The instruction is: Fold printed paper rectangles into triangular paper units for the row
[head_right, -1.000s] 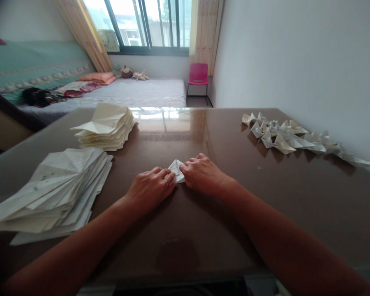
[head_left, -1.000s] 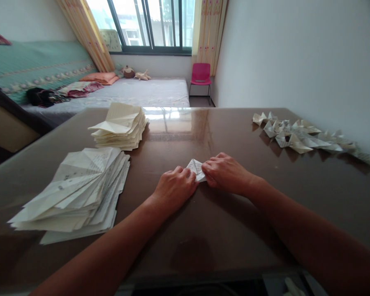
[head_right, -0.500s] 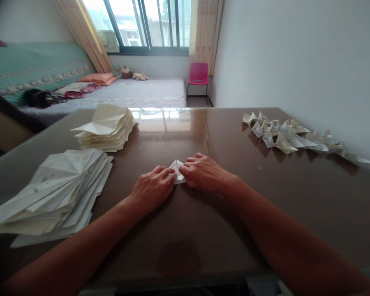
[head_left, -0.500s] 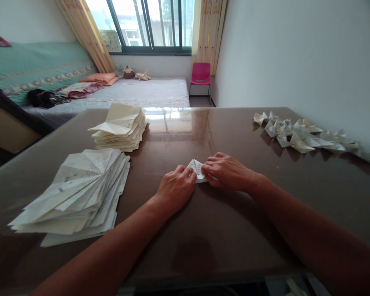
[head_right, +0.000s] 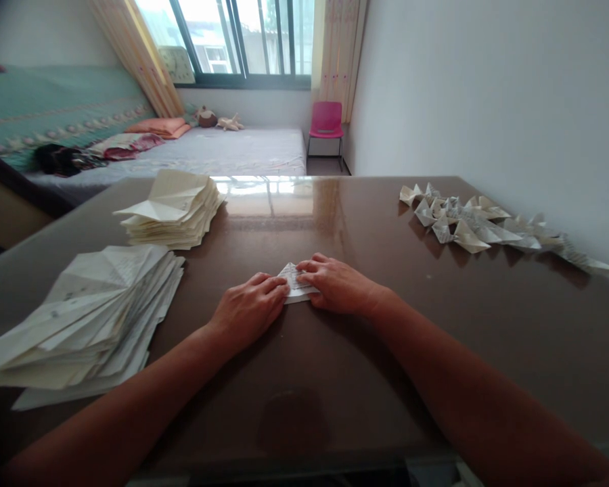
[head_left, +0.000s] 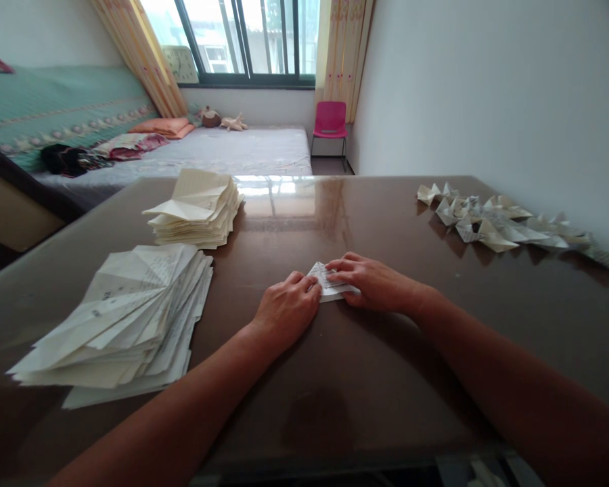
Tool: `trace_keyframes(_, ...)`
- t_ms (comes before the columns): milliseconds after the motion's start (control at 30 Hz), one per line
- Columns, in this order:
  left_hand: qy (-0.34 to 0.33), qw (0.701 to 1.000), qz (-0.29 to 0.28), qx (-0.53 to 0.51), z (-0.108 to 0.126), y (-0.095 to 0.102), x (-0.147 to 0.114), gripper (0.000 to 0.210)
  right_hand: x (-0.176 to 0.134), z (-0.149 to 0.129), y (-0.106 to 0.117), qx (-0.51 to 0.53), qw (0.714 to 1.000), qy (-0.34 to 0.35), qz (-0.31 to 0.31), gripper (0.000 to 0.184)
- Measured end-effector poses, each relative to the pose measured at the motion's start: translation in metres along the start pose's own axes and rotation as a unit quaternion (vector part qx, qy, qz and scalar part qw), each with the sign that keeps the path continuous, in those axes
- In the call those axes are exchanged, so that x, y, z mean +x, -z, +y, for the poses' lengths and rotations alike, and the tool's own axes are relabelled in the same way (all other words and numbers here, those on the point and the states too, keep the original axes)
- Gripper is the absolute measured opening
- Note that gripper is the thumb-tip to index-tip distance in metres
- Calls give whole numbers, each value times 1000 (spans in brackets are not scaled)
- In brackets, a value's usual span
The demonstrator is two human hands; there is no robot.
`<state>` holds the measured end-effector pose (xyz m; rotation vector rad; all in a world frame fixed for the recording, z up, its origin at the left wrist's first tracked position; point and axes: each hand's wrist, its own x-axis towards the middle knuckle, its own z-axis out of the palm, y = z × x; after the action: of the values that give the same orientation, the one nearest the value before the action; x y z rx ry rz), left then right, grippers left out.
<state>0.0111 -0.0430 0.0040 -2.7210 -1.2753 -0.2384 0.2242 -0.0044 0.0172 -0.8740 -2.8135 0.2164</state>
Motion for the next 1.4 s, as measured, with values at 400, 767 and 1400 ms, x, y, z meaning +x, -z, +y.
trace_keyframes(400,63,977,-20,-202,-37,-7,-1,24,-1,20,1,190,979,-75,-4,22)
trace_keyframes(767,134,968,-33,-207,-35,-12,4,28,-5,32,1,316,924,-214,-36,29)
trace_keyframes(1400,177,982,-46,-42,-17,-7,11,20,5,10,-6,-4,954,-295,-47,16)
